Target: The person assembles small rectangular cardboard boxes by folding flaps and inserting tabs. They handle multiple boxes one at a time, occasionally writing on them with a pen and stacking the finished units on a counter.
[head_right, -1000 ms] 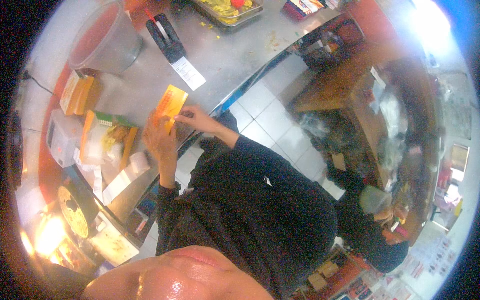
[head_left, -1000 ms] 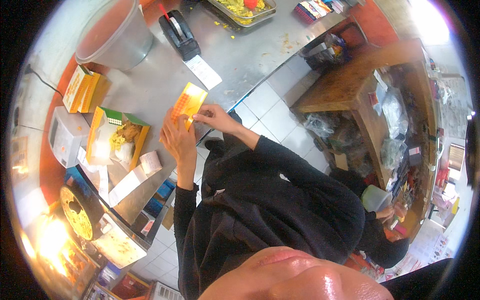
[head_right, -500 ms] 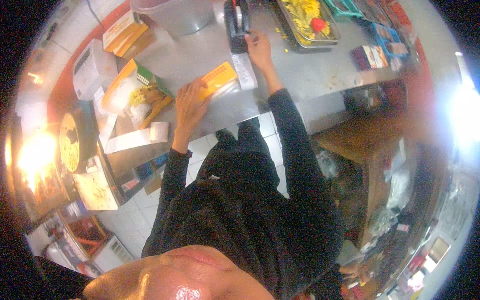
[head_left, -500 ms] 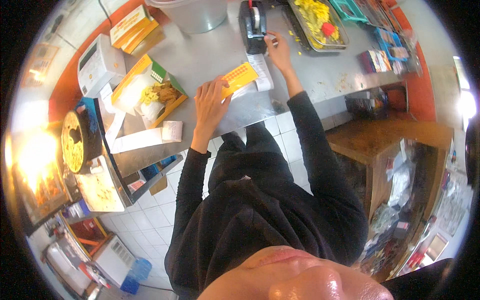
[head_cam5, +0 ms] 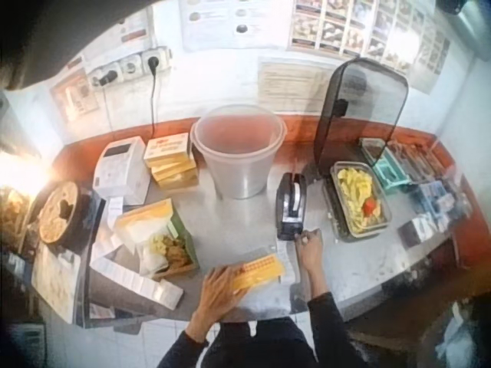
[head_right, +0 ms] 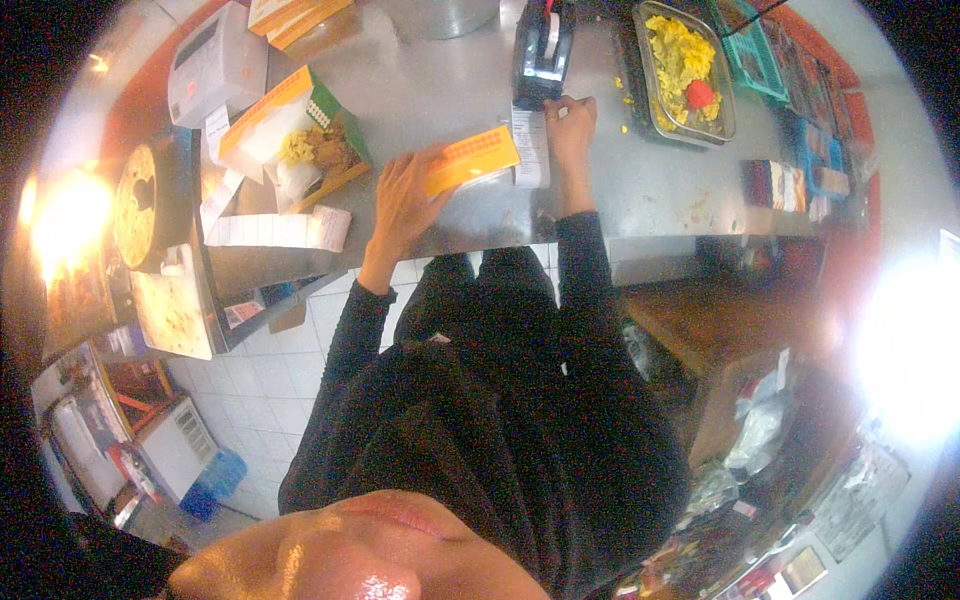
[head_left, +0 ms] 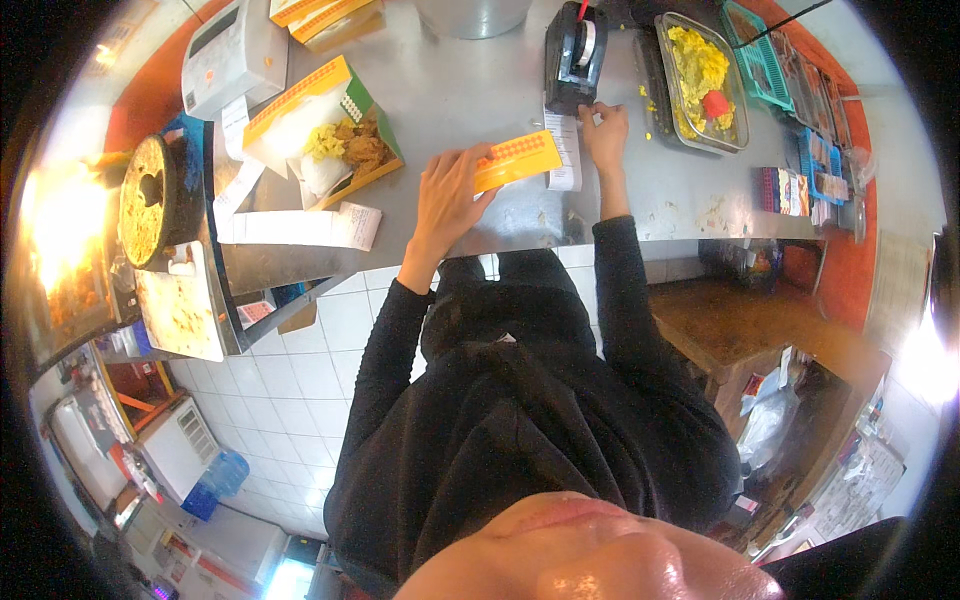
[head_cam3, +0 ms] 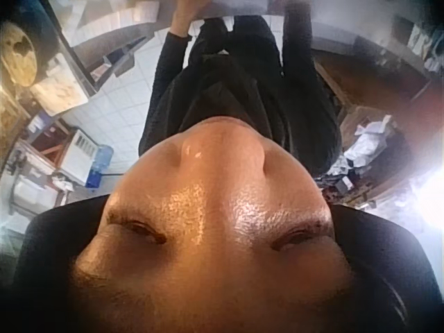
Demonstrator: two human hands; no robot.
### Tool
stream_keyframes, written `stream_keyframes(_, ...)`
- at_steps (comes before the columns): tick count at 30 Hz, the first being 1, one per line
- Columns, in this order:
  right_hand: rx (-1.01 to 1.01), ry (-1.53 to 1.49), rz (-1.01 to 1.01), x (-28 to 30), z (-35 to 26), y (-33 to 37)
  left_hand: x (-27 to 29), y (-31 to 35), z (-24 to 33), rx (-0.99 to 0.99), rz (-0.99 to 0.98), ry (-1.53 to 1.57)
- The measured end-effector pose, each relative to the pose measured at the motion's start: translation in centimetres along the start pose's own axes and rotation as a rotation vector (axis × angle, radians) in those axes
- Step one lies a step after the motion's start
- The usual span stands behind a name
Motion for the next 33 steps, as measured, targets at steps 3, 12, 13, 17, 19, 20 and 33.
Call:
stream_keyframes(3,-0.127,-0.262,-0.083,0.2,0.6,1.0,-0.2,-0.3,-0.5,0.045,-0.015,-0.061)
stream_keyframes(12,-0.577,-0.923,-0.430,5.6,-16.0,5.2,-0.3,0.2,-0.4,-0.026,0.014,-0.012)
stream_keyframes(13,-0.584,-0.838,-0.405,5.8,-15.9,5.4,-0.4,0.3,-0.6,0.001,-0.002,-0.014)
stream_keyframes(17,-0.375,-0.629,-0.327,5.4,-15.7,6.6,0.2,0.4,-0.7,0.024,-0.034,0.002)
stream_keyframes(19,-0.071,-0.575,-0.246,4.9,-15.6,6.8,0.4,0.2,-0.8,0.005,-0.030,0.037)
stream_keyframes(20,0.115,-0.535,-0.181,4.9,-15.7,7.0,0.0,0.3,-1.2,0.000,-0.032,0.063)
stream_keyframes(33,0.139,-0.434,-0.507,3.1,-13.4,8.6,-0.9,-0.1,1.8,-0.071,-0.187,-0.056)
Point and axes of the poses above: each hand's wrist, its own y-axis away from the middle knuckle, its own x-axis out of the back of the hand, z = x × y, the point moved 7 cm from there along -y, towards the middle knuckle, and after that the axes turned 12 degrees about x, right-handed, at the moved point
